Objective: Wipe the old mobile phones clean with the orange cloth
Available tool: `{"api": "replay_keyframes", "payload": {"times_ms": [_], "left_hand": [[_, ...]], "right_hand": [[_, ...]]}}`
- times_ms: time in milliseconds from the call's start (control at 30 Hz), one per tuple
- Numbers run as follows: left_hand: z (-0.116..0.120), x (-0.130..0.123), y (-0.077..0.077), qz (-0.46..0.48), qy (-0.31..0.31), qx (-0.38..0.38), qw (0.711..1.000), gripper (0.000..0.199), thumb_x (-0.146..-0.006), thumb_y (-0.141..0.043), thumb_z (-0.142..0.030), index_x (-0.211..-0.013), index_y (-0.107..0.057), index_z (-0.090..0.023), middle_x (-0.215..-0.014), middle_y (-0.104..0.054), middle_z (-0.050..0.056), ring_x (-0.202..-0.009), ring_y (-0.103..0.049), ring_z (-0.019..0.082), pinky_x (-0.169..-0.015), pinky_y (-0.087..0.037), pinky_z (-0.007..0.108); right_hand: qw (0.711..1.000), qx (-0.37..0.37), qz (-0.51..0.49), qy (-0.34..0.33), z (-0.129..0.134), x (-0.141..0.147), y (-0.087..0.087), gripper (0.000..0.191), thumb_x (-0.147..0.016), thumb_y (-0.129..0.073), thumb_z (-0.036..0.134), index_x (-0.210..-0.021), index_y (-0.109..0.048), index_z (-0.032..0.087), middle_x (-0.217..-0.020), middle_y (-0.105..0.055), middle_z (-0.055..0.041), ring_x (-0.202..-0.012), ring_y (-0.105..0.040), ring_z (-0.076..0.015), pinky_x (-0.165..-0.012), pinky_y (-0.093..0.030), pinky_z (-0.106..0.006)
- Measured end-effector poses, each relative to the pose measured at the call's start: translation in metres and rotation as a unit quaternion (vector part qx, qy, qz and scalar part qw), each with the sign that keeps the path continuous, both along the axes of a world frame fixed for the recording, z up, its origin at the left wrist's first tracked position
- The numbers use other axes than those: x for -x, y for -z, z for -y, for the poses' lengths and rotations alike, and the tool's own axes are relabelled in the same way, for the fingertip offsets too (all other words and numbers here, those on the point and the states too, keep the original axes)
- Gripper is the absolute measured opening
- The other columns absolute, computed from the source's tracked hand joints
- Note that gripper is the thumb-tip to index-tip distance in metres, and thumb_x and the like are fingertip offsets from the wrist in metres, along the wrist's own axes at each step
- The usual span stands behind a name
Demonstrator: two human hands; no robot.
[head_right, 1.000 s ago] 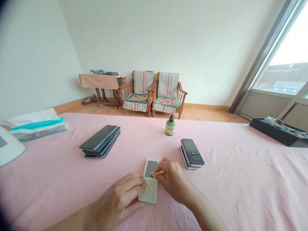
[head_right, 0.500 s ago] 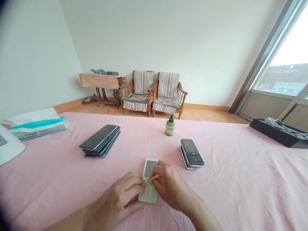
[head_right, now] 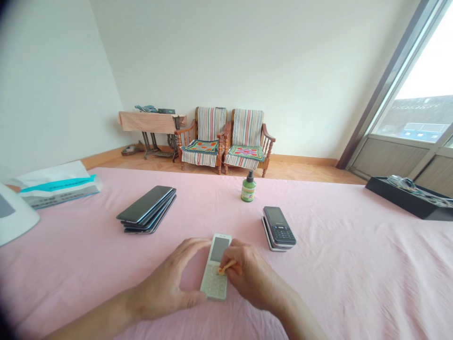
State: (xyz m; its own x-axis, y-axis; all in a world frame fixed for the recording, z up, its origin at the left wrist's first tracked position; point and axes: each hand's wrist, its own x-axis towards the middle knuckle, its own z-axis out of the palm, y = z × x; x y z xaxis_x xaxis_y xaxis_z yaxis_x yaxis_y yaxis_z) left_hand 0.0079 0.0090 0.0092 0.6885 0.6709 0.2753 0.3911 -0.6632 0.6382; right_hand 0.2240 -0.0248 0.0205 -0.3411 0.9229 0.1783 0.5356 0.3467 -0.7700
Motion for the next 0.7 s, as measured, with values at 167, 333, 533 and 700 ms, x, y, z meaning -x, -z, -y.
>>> {"api": "replay_keyframes", "payload": {"times_ms": [167,333,533,700], "left_hand": [[-0.018,0.005,-0.001,-0.054,0.034,0.009,0.998,0.088,-0.066,-0.076,-0.048,-0.139,-0.034,-0.021,-0.140,-0.042,0.012,-0.129,-0.037,0.031,-0.109,-0.030,0.046],[-0.033,0.005,-0.006,-0.176,0.090,0.017,0.980,0.120,-0.055,-0.077,-0.062,-0.147,-0.015,-0.016,-0.153,-0.017,0.017,-0.139,-0.015,0.037,-0.112,-0.017,0.053],[-0.042,-0.005,-0.004,-0.198,0.095,0.006,0.975,0.129,-0.050,-0.077,-0.065,-0.148,-0.011,-0.013,-0.152,-0.017,0.020,-0.139,-0.015,0.037,-0.112,-0.016,0.055],[-0.036,0.000,0.002,-0.152,0.081,-0.015,0.985,0.125,-0.053,-0.076,-0.067,-0.148,-0.011,-0.017,-0.151,-0.021,0.019,-0.138,-0.019,0.037,-0.111,-0.020,0.056]], "right_hand": [[1.000,-0.023,-0.001,-0.015,0.000,0.003,-0.002,0.027,-0.074,-0.049,-0.004,-0.077,-0.064,0.018,-0.083,-0.060,-0.0002,-0.075,-0.057,-0.0108,-0.066,-0.041,-0.019],[0.999,-0.033,-0.009,-0.016,0.001,0.005,0.001,0.028,-0.072,-0.048,-0.007,-0.076,-0.063,0.017,-0.084,-0.059,0.0000,-0.074,-0.056,-0.0103,-0.066,-0.041,-0.018],[0.999,-0.026,-0.012,-0.023,0.001,0.005,-0.001,0.032,-0.069,-0.046,-0.008,-0.076,-0.063,0.018,-0.084,-0.059,0.0000,-0.075,-0.056,-0.0104,-0.065,-0.041,-0.018],[0.999,-0.024,-0.006,0.025,-0.006,-0.002,0.006,0.028,-0.072,-0.048,-0.003,-0.078,-0.064,0.019,-0.081,-0.060,0.0006,-0.072,-0.057,-0.0113,-0.065,-0.041,-0.020]]}}
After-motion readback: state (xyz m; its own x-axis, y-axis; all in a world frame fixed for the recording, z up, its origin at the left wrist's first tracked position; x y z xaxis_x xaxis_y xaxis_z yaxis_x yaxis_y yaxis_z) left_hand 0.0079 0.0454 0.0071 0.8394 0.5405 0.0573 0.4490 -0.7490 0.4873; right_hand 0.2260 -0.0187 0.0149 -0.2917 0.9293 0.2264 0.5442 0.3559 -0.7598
